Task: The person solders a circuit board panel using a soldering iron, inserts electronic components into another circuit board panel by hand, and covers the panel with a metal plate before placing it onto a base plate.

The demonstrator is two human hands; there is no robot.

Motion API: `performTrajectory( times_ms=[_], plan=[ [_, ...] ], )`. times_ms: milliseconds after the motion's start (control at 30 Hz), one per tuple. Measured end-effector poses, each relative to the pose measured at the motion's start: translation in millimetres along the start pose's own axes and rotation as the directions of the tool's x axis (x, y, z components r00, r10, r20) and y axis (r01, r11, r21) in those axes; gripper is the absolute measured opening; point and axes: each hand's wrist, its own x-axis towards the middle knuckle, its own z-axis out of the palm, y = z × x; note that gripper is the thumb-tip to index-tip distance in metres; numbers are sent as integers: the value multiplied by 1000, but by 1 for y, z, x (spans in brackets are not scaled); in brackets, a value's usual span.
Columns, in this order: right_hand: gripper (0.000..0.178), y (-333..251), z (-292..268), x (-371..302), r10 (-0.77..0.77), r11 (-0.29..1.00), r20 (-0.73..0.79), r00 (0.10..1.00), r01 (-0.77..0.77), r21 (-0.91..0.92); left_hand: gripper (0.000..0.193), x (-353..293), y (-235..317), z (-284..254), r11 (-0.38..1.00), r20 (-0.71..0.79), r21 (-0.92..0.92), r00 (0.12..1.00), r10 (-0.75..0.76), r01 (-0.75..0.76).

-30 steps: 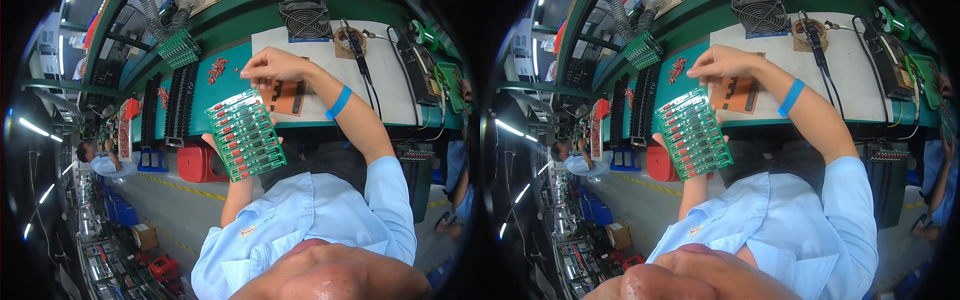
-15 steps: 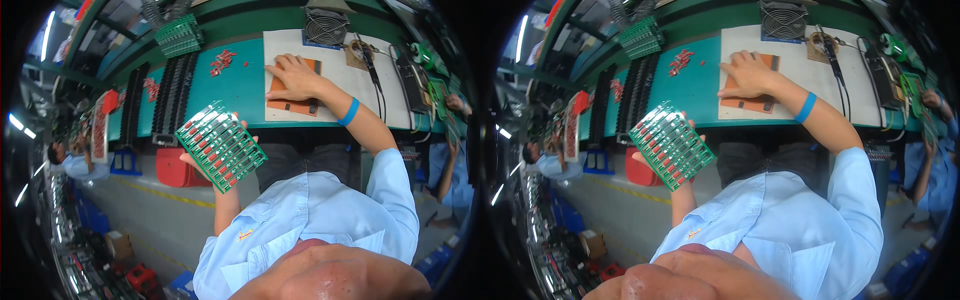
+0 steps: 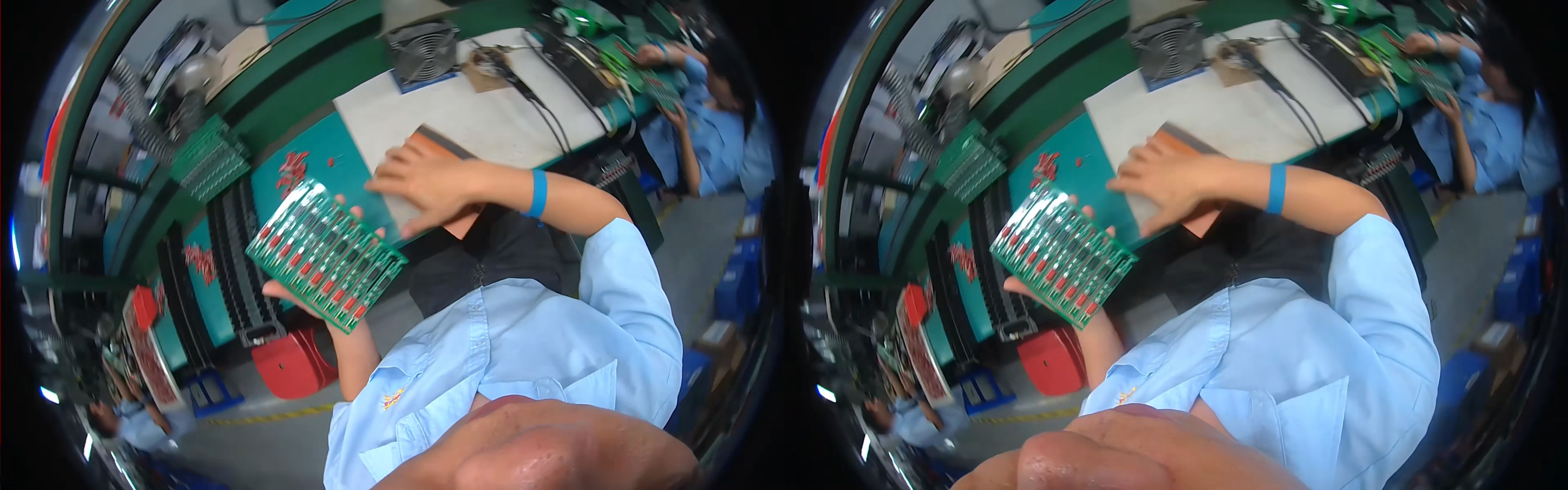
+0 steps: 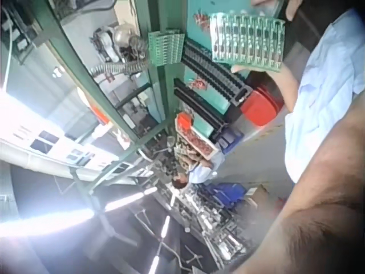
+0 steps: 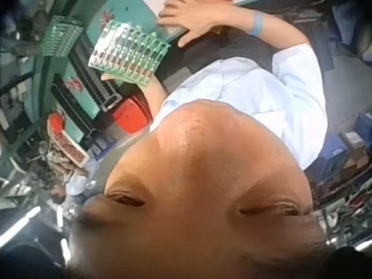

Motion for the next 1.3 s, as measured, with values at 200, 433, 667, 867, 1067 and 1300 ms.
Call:
performTrajectory(
  times_ms=[200, 433, 667, 867, 1067, 1300],
  plan=[
    [76, -61, 2, -67, 133, 961, -116, 984, -157, -226, 120, -6, -7, -13, 999, 2, -45, 1000, 25, -25],
    [45, -46, -11, -101, 267, 941, -246, 932, -308, -142, 119, -18, -31, -9, 998, 33, -42, 998, 57, -55],
    [20, -43, -107, -130, 140, 990, -659, 739, -92, 108, 119, -14, -55, 8, 998, -8, 35, 998, 59, -59],
    [25, -19, -89, -166, 570, 489, -451, 687, 157, 858, 122, 11, -88, 18, 998, -47, -64, 999, -6, 3],
    [47, -8, -75, -161, 696, 162, -227, 681, 160, 974, 114, 33, -113, 1, 993, 58, -61, 994, -93, 96],
    [71, -10, -40, -113, 636, 272, -130, 760, -64, 960, 98, 19, -125, 2, 987, -93, -156, 995, -41, 26]
  ],
)
